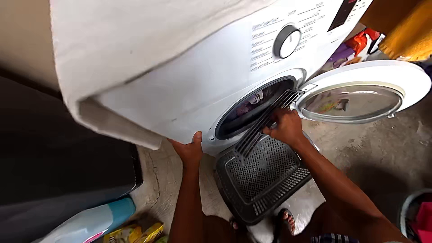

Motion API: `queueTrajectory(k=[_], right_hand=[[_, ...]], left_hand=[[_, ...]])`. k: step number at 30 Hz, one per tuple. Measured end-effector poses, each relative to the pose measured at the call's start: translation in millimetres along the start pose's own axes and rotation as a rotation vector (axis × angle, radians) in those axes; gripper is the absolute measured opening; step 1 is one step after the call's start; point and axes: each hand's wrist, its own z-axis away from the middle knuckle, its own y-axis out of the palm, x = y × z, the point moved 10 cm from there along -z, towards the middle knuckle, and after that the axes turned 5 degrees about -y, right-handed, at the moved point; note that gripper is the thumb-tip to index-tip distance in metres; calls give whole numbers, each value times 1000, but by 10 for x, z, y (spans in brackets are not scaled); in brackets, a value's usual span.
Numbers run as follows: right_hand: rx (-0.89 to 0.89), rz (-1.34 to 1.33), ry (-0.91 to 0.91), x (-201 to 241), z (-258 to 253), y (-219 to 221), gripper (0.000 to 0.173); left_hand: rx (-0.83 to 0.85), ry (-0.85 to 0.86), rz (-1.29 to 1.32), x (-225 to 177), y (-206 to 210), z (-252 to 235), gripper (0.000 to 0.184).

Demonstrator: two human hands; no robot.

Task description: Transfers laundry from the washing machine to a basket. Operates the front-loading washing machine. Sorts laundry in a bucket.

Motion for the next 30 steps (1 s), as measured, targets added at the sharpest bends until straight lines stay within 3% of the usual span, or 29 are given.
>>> queueTrajectory(k=[3,5,8,11,13,16,18,23,30], right_hand=[[13,-43,4,-69,498,-455,56],[41,-79,39,-131,871,-849,53],[69,-120,122,-184,1454,-1576,53],[39,-145,181,-95,2018,-2435,54],[27,-148,227,19,2351,-3012,57],[13,-125,309,246,2853,-3754,57],[-13,-116,371,378,3156,-4204,54],[-146,-74,497,708,3853,-4942,50],[-247,-35,579,712,4538,-5262,47]], left_hand=[[117,-250,-105,-79,-69,260,112],[218,-506,-198,-199,-117,646,114],[593,-854,-305,-684,111,1439,95],[1149,-912,-184,-1738,676,2235,80],[1482,-907,-32,-2643,980,2669,95],[1836,-921,128,-3752,1134,3135,118],[2005,-940,175,-4320,1097,3382,110],[2176,-957,132,-5050,757,3873,78],[2253,-981,246,-5345,710,4430,89]])
